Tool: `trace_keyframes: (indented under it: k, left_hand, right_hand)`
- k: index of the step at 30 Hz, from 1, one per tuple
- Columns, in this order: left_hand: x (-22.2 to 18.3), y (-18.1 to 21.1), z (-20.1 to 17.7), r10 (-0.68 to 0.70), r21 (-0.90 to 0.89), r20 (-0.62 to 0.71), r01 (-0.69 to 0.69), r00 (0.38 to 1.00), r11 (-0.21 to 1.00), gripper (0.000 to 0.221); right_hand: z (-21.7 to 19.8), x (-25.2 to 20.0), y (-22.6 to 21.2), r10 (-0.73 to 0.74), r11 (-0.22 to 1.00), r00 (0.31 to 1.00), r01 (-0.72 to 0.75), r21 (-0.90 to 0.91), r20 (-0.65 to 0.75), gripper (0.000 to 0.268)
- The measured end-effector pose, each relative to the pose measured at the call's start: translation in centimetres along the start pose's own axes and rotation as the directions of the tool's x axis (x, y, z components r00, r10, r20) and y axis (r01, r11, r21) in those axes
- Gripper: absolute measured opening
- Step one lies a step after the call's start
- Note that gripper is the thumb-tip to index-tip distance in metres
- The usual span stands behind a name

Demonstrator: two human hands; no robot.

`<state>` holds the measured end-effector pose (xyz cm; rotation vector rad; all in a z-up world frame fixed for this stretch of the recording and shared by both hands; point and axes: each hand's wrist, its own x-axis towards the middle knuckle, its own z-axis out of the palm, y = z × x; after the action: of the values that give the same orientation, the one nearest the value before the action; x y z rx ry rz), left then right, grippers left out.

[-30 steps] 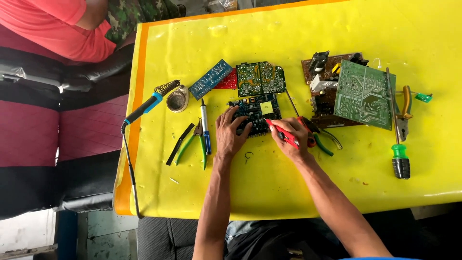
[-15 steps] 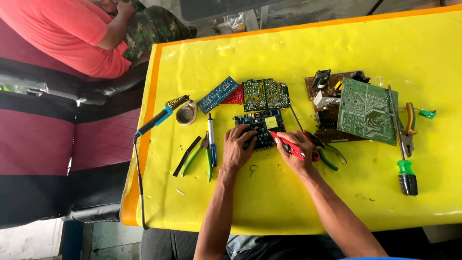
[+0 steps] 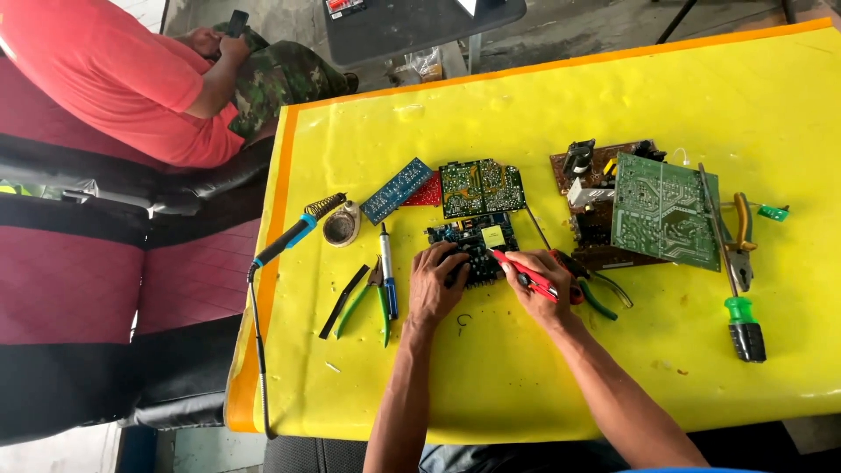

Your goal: A person is repairing a circuit board using pliers and other tools on a workbench.

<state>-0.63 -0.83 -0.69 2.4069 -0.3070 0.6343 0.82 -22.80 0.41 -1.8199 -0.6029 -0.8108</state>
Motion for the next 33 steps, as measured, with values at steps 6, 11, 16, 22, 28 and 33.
trace_keyframes:
  k: [6, 11, 16, 22, 28, 33]
  left_hand:
    - [0.0, 0.1, 0.0, 0.002, 0.000, -0.009, -0.002, 1.000, 1.000, 0.019]
    - [0.0, 0.1, 0.2, 0.003, 0.012, -0.027, -0.003, 1.000, 1.000, 0.020]
    - [-0.3, -0.6, 0.9, -0.020, 0.019, -0.057, 0.021, 0.998, 1.000, 0.024]
    - [-0.4, -0.8, 1.1, -0.035, 0.036, -0.091, 0.038, 0.995, 0.999, 0.020]
    - [0.2, 0.9, -0.4, -0.039, 0.106, -0.119, 0.051, 0.992, 0.993, 0.019]
    - [-0.2, -0.4, 0.7, -0.056, 0.029, -0.079, 0.059, 0.995, 0.998, 0.017]
  right_hand:
    - [0.5, -1.1, 1.4, 0.012, 1.000, 0.998, -0.011, -0.019, 0.060, 0.015]
    - [0.5, -1.3, 1.7, -0.009, 1.000, 0.999, 0.010, -0.030, 0.043, 0.013]
    - [0.6, -2.2, 2.6, -0.078, 0.988, 0.997, 0.080, -0.133, 0.020, 0.014]
    - [0.7, -2.3, 3.1, -0.053, 0.993, 0.997, 0.059, -0.103, 0.057, 0.012]
    - [0.5, -2.0, 2.5, -0.022, 0.992, 0.999, 0.026, -0.125, 0.029, 0.015]
    - [0.6, -2.3, 3.0, -0.011, 0.997, 0.999, 0.013, -0.073, 0.032, 0.009]
